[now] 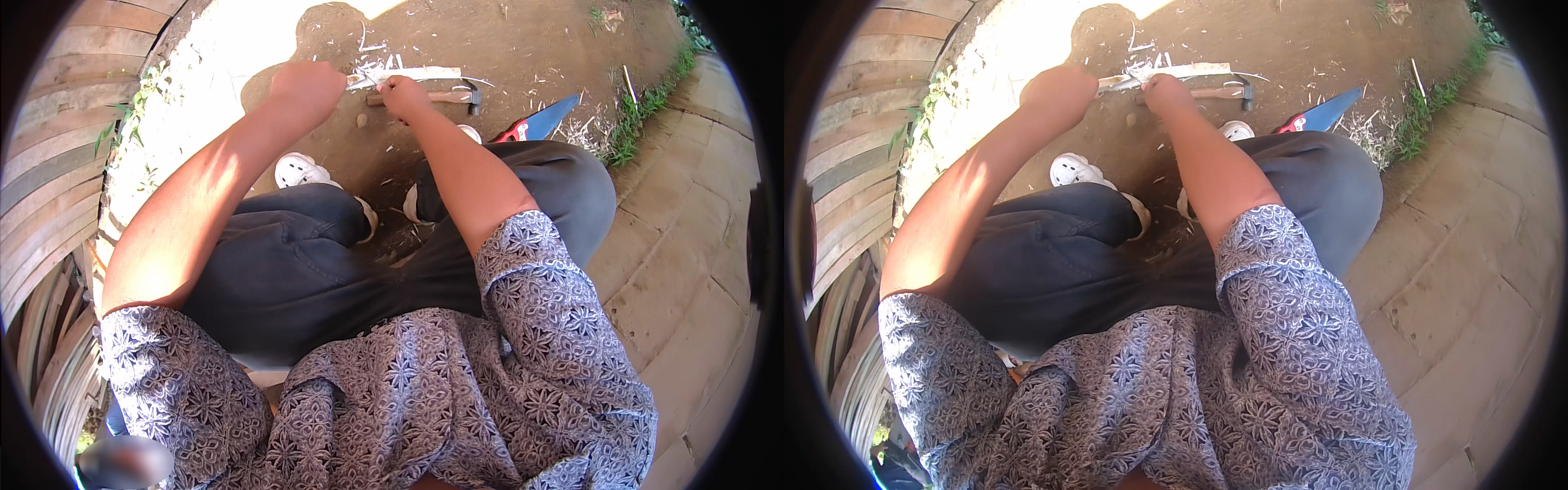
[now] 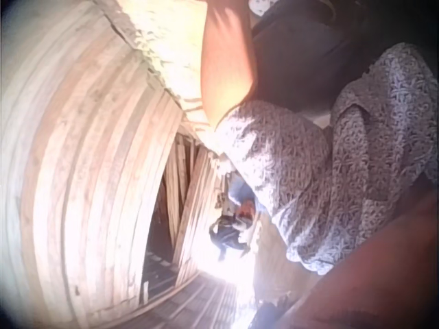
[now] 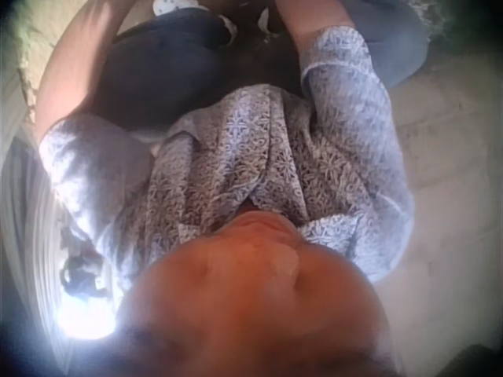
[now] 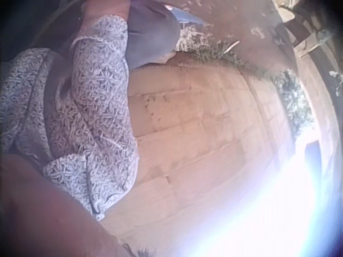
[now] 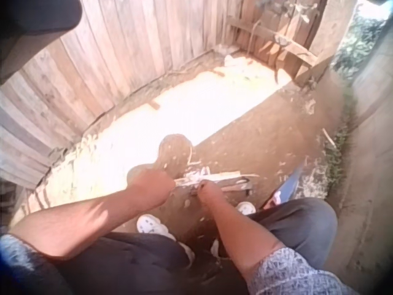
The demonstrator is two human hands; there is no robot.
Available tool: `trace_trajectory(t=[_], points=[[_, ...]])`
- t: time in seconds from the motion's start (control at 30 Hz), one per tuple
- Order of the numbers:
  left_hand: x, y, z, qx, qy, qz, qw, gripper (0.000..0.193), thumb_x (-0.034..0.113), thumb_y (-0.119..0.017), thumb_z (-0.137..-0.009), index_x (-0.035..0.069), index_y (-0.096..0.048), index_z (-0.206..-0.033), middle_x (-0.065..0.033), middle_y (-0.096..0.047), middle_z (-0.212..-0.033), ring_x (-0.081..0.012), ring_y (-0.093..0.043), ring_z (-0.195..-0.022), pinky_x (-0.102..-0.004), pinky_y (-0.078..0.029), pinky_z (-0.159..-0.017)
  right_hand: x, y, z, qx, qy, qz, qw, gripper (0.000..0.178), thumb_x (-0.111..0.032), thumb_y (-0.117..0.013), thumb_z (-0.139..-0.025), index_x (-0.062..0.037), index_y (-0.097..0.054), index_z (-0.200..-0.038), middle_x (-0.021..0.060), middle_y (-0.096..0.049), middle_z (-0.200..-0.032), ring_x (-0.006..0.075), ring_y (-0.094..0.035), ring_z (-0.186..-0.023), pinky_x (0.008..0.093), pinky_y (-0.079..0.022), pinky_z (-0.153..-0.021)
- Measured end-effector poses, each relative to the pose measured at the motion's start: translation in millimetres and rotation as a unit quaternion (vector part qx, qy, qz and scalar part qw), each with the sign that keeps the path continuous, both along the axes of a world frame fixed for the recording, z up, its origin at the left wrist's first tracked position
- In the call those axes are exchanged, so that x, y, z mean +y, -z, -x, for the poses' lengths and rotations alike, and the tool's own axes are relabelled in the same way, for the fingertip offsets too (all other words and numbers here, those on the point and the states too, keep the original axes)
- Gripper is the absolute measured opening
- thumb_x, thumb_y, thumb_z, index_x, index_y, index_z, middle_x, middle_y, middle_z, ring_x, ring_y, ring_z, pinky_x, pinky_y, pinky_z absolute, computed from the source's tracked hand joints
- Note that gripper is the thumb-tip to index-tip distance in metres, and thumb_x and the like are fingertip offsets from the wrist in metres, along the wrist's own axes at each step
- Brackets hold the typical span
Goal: The person sits on the ground and uses a knife to shave thin strips from a piece of bamboo. They hold the bamboo with one hand and scrape the blade along its surface with the other, creating a pile of shavings.
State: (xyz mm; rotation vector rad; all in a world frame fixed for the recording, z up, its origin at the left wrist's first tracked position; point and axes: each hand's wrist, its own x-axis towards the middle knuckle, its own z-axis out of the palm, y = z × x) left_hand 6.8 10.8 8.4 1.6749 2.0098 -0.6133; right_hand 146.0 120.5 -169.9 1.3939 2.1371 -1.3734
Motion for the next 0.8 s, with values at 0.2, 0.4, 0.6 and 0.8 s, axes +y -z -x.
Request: trace_trajectory(t=[0.2,0.4,0.6,0.8], points=[[-2.5,-0.5,-1.2,0.002,-0.029,0.005,1.0,0.014,0.01,-0.062,-0.091,0.005,-0.075,-0.092,-0.014,-0.074,-0.089,-0.0304,-0.073,-0.085,-0.0417,-0.059,-0.071,-5.7,-2.2,7.0,-0.021,-0.026,-0.043,0.999,0.029,-0.036,-0.06,-0.098,-0.0146,-0.07,-0.114,0.0125,-0.071,-0.116,0.0322,-0.065,-0.113,0.0453,-0.052,-0.093],[-0.4,3.7,-19.4,0.048,0.012,0.023,0.998,0.014,0.009,-0.064,-0.089,0.006,-0.075,-0.097,-0.0114,-0.074,-0.092,-0.028,-0.074,-0.087,-0.0407,-0.06,-0.071,3.8,-2.5,6.4,-0.053,0.014,-0.009,0.998,0.03,-0.037,-0.058,-0.099,-0.0156,-0.069,-0.117,0.0121,-0.069,-0.122,0.0319,-0.064,-0.116,0.046,-0.05,-0.097],[-0.7,2.8,8.8,-0.006,-0.08,-0.011,0.997,0.027,0.026,-0.06,-0.096,0.002,-0.071,-0.099,-0.0165,-0.073,-0.089,-0.0354,-0.072,-0.086,-0.0457,-0.057,-0.078,-9.7,-13.1,-1.9,0.006,0.04,0.039,0.998,0.031,-0.038,-0.058,-0.097,-0.0143,-0.069,-0.112,0.0139,-0.07,-0.117,0.0338,-0.065,-0.113,0.0452,-0.05,-0.095],[0.1,12.4,23.6,-0.03,-0.117,-0.012,0.993,0.036,0.034,-0.059,-0.099,0.0,-0.071,-0.104,-0.0185,-0.073,-0.094,-0.0347,-0.072,-0.09,-0.0471,-0.057,-0.081,-15.4,-15.5,-0.5,0.021,0.036,0.04,0.998,0.03,-0.038,-0.059,-0.096,-0.0126,-0.07,-0.108,0.0141,-0.071,-0.112,0.0346,-0.066,-0.109,0.0457,-0.052,-0.093]])
